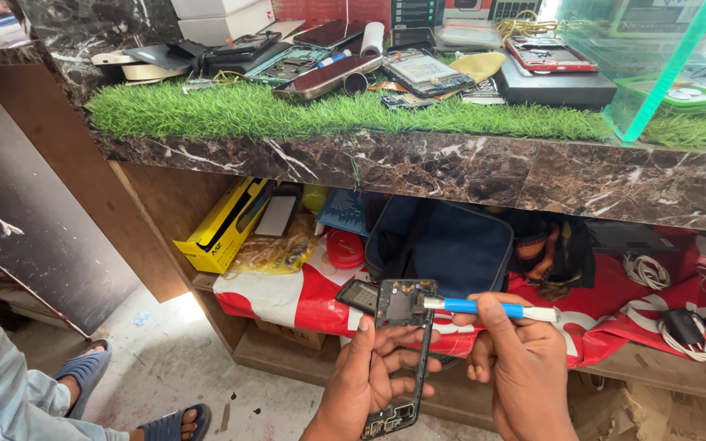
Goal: The person holds a disassembled phone frame and uses a blue-handled screwdriver to pry and work along the edges of the phone midframe, repositioning the frame repeatedly while working around its perimeter at a repair bench.
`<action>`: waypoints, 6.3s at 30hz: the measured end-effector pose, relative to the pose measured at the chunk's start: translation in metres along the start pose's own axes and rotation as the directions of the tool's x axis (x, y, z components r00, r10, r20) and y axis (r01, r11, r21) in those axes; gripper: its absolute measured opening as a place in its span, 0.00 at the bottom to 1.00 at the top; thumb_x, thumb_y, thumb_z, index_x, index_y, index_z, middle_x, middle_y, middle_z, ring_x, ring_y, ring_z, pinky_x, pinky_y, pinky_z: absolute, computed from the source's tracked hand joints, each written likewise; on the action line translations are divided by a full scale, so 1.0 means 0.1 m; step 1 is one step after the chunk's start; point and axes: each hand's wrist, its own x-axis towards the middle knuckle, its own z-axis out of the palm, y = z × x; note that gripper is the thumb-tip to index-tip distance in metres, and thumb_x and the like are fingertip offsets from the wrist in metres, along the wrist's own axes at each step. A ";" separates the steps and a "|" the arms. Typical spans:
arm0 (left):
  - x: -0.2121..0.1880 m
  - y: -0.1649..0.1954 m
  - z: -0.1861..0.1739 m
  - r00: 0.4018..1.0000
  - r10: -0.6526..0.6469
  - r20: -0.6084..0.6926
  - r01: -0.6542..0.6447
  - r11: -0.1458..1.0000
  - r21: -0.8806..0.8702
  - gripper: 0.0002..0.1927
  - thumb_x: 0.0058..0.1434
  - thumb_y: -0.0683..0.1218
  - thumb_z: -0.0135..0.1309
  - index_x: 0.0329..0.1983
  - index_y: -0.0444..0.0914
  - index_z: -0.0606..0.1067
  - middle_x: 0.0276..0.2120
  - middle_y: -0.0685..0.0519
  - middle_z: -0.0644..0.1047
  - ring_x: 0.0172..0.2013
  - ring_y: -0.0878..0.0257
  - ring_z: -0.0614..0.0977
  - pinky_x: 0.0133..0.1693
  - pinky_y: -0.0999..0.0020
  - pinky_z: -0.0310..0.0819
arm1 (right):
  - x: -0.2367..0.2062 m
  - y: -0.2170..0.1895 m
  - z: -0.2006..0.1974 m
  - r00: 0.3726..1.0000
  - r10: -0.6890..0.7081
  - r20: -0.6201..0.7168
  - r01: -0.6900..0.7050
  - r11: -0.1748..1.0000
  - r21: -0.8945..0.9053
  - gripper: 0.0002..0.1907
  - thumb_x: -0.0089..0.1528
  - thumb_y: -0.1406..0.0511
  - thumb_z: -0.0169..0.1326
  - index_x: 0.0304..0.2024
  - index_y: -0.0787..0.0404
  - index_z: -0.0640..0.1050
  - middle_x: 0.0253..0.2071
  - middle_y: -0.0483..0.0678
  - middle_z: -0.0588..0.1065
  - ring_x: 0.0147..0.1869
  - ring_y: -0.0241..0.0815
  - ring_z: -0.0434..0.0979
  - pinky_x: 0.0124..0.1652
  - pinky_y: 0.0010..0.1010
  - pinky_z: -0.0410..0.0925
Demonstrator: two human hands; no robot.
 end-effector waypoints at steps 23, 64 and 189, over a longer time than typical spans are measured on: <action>0.00 0.03 0.02 0.999 -0.024 -0.041 0.025 1.000 0.012 0.43 0.69 0.69 0.31 0.64 0.27 0.68 0.57 0.39 0.76 0.49 0.52 0.83 0.42 0.56 0.83 | -0.02 0.07 0.02 0.994 -0.105 -0.009 0.104 0.993 -0.061 0.11 0.66 0.66 0.54 0.42 0.71 0.77 0.29 0.53 0.79 0.15 0.32 0.63 0.17 0.26 0.60; 0.02 0.03 0.02 0.999 -0.012 -0.034 0.012 1.000 -0.006 0.43 0.69 0.69 0.29 0.65 0.27 0.67 0.57 0.38 0.76 0.49 0.51 0.83 0.42 0.55 0.83 | -0.05 0.03 0.03 0.977 -0.209 -0.046 0.203 0.974 -0.105 0.08 0.65 0.67 0.54 0.40 0.69 0.75 0.25 0.48 0.76 0.15 0.31 0.63 0.16 0.25 0.60; 0.01 -0.17 -0.03 0.985 -0.174 0.017 0.174 0.984 -0.047 0.44 0.68 0.70 0.32 0.68 0.29 0.66 0.60 0.40 0.74 0.49 0.53 0.82 0.44 0.53 0.82 | -0.07 -0.04 0.10 0.990 -0.119 0.075 0.127 0.985 -0.113 0.10 0.64 0.67 0.54 0.42 0.70 0.79 0.29 0.52 0.81 0.15 0.29 0.64 0.14 0.20 0.56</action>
